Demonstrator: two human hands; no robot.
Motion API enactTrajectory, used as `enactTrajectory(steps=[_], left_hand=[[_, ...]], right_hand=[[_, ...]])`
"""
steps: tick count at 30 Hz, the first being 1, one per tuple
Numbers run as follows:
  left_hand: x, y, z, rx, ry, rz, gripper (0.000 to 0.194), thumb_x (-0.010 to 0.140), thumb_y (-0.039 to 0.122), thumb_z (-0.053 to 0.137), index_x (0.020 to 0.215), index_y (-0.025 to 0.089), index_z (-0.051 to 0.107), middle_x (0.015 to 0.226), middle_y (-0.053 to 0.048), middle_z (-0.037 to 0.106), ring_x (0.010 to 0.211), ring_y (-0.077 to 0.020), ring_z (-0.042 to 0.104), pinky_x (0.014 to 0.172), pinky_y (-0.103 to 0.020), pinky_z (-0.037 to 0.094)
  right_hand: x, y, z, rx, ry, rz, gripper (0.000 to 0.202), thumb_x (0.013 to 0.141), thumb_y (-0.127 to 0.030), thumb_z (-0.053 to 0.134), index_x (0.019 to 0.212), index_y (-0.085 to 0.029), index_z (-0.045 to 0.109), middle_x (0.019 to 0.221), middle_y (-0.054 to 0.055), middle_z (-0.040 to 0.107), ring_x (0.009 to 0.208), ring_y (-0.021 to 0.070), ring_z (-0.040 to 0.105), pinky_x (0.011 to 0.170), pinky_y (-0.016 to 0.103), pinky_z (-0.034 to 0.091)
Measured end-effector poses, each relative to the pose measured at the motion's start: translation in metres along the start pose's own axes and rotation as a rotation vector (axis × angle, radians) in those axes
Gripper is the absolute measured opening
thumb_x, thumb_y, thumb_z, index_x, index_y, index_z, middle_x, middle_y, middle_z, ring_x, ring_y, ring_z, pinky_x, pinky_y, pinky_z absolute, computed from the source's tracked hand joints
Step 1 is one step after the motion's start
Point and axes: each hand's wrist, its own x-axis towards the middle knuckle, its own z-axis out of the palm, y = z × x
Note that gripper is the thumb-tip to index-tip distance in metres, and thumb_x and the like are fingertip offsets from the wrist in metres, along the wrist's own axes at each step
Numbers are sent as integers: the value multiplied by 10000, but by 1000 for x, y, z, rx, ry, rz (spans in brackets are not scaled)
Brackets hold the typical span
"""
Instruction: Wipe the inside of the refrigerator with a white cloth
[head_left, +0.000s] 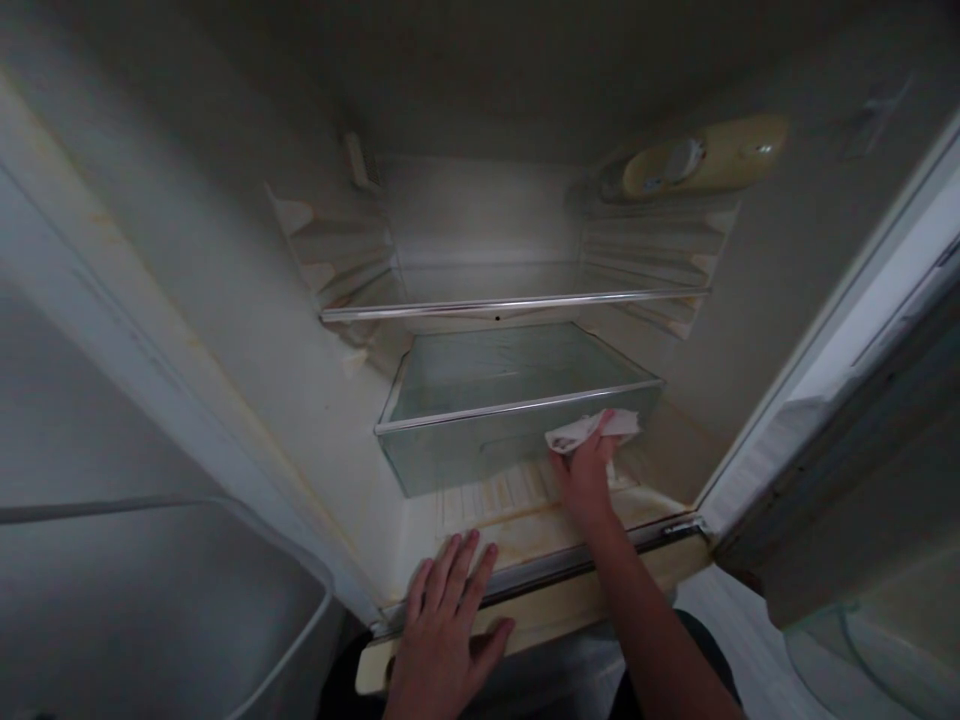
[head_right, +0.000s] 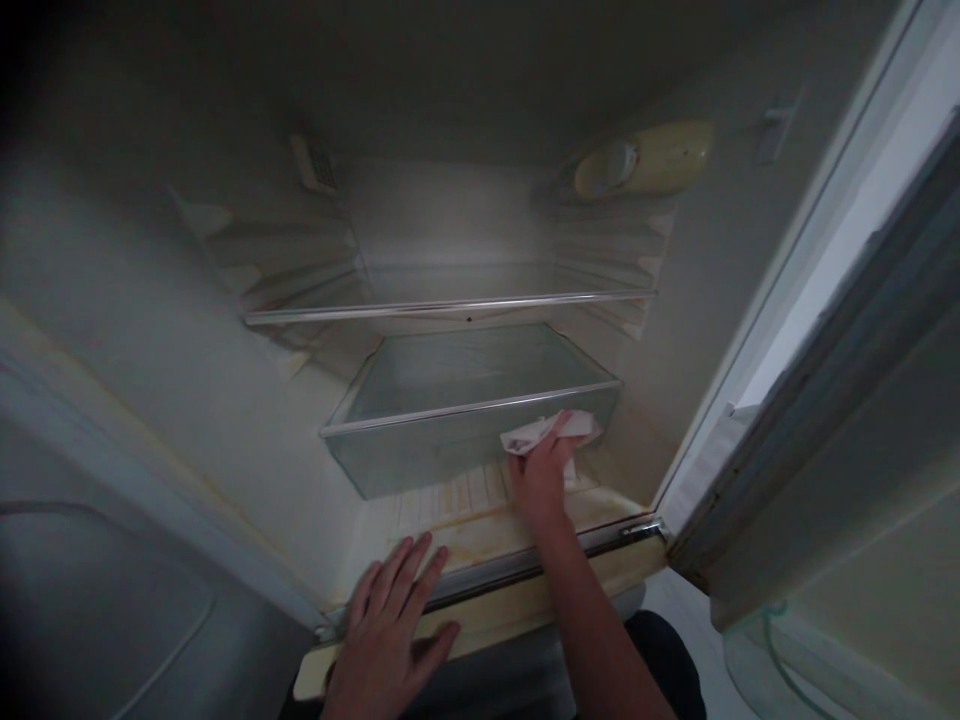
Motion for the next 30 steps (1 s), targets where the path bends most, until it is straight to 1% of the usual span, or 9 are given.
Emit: enactTrajectory(steps=[2,5,9,12,18,22,24,28,30], left_hand=[[0,0,-1,1,1,3,703,917,507,564,1546,248,385,1617,-53,382,1478,-289,330,1210,-469,159],[-1,-1,0,-3,13,13,669,911,511,571,1510,240,448,1567,-67,462,1437,-296,390,1200,-468,184],[-3,-2,3,-18,68,32,581,879,554,599,1344,207,621,1329,-103,656,1257,-297,543,1171,-461,256],[-3,-2,2,-27,108,13,520,858,571,612,1208,193,689,1192,-109,701,1150,-292,583,1147,-459,296],[-3,-2,-2,-13,104,41,465,850,545,644,1164,207,696,1131,-84,713,1086,-283,596,1128,-468,296],[-3,-2,-1,-36,110,36,489,850,548,644,1211,222,685,1162,-69,715,1129,-282,593,1145,-458,274],[-2,-3,0,-26,100,40,523,860,537,634,1281,227,656,1251,-74,694,1211,-287,567,1164,-454,255],[0,-4,1,32,64,63,643,882,492,604,1452,208,521,1493,-88,547,1386,-285,448,1195,-456,213],[0,-5,1,51,73,81,666,879,492,601,1469,199,502,1521,-92,517,1411,-279,422,1202,-458,202]], right_hand=[[-13,-29,18,-1,-65,-67,1049,895,-304,566,1585,-61,-186,1604,326,-88,1512,478,-123,1149,722,188],[-25,-78,39,-7,-192,-243,1036,838,-307,645,1618,-73,5,1634,266,-178,1448,512,-296,1125,787,88],[-23,-131,51,19,-428,-597,688,848,-355,664,1481,-187,454,1698,117,-65,1523,435,-173,1186,711,78],[-19,-147,56,12,-554,-808,533,876,-349,632,1367,-156,554,1706,61,-5,1563,313,-64,1252,546,133],[-29,-119,58,41,-642,-862,510,981,-429,526,1428,-184,527,1695,-6,116,1558,223,95,1270,454,150],[-26,-91,36,167,-938,-862,492,1016,-438,495,1446,-202,525,1660,45,266,1541,215,206,1255,444,197],[-23,-80,20,278,-1019,-775,478,1037,-422,458,1484,-252,483,1608,48,385,1499,194,319,1236,443,247],[-26,-58,-17,398,-887,-484,417,1025,-296,468,1432,-248,547,1417,58,605,1322,196,542,1151,402,395],[-33,-45,-38,398,-809,-371,425,1012,-256,456,1425,-237,557,1357,72,644,1250,203,595,1086,383,467]])
